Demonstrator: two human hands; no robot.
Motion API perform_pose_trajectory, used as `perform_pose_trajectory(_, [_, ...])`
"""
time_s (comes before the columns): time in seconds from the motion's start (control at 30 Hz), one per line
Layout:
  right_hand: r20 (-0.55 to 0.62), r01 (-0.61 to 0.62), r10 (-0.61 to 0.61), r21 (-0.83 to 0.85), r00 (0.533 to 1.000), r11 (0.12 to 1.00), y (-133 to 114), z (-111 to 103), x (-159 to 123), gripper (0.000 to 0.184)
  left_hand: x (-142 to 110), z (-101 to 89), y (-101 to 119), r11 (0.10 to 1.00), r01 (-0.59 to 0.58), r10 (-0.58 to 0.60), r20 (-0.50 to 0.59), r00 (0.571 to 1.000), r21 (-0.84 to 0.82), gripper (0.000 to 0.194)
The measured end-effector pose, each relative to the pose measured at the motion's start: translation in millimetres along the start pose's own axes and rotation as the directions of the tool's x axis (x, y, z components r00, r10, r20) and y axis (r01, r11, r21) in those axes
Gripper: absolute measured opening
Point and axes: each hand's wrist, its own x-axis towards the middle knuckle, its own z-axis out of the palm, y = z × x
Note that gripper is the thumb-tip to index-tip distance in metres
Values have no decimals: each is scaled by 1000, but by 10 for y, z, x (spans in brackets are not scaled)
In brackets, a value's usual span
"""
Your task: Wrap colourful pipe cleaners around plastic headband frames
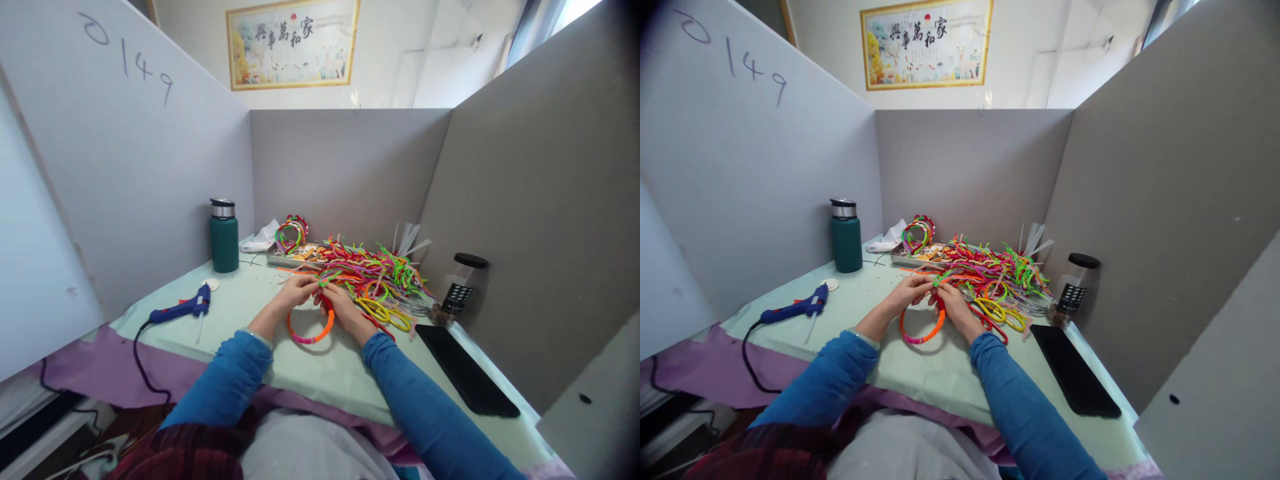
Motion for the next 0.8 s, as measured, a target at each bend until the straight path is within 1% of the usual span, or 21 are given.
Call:
perform_pose_trajectory(0.1, [-27, 35, -35, 5, 999, 999, -9, -17, 14, 25, -11, 3, 13, 1000, -8, 9, 11, 1000, -24, 34])
perform_pose_trajectory(0.2, [-57, 57, -64, -124, 996, 991, 23, -27, 51, 28, -17, 8, 14, 1000, -4, 4, -37, 999, 8, 35])
perform_pose_trajectory(0.3, [-141, 136, -173, -240, 975, 961, 68, -15, 88, 29, -25, 16, 9, 999, -5, 6, -44, 999, 35, 36])
perform_pose_trajectory(0.37, [-191, 165, -214, -244, 958, 956, 97, -7, 97, 28, -23, 19, -1, 999, 3, -2, -24, 1000, 36, 37])
perform_pose_trajectory(0.43, [-220, 144, -200, -244, 955, 959, 123, -6, 94, 26, -6, 16, -24, 999, 1, 0, -27, 1000, 45, 35])
perform_pose_trajectory(0.5, [-220, 134, -201, -285, 955, 949, 139, -15, 85, 25, 26, 4, -61, 996, -25, 29, -51, 998, 81, 30])
perform_pose_trajectory(0.53, [-212, 150, -223, -314, 952, 938, 139, -22, 81, 24, 44, -5, -83, 993, -43, 51, -69, 996, 109, 28])
perform_pose_trajectory(0.6, [-202, 200, -290, -373, 935, 906, 117, -40, 75, 21, 78, -25, -126, 982, -74, 91, -94, 991, 171, 24])
perform_pose_trajectory(0.67, [-211, 247, -359, -421, 909, 873, 69, -52, 67, 19, 101, -44, -163, 971, -88, 115, -109, 987, 223, 22])
perform_pose_trajectory(0.73, [-203, 284, -397, -427, 895, 859, 11, -47, 50, 19, 114, -58, -197, 963, -86, 121, -125, 985, 255, 22])
perform_pose_trajectory(0.8, [-172, 310, -401, -395, 900, 865, -39, -25, 26, 24, 123, -66, -232, 957, -81, 123, -137, 983, 278, 21])
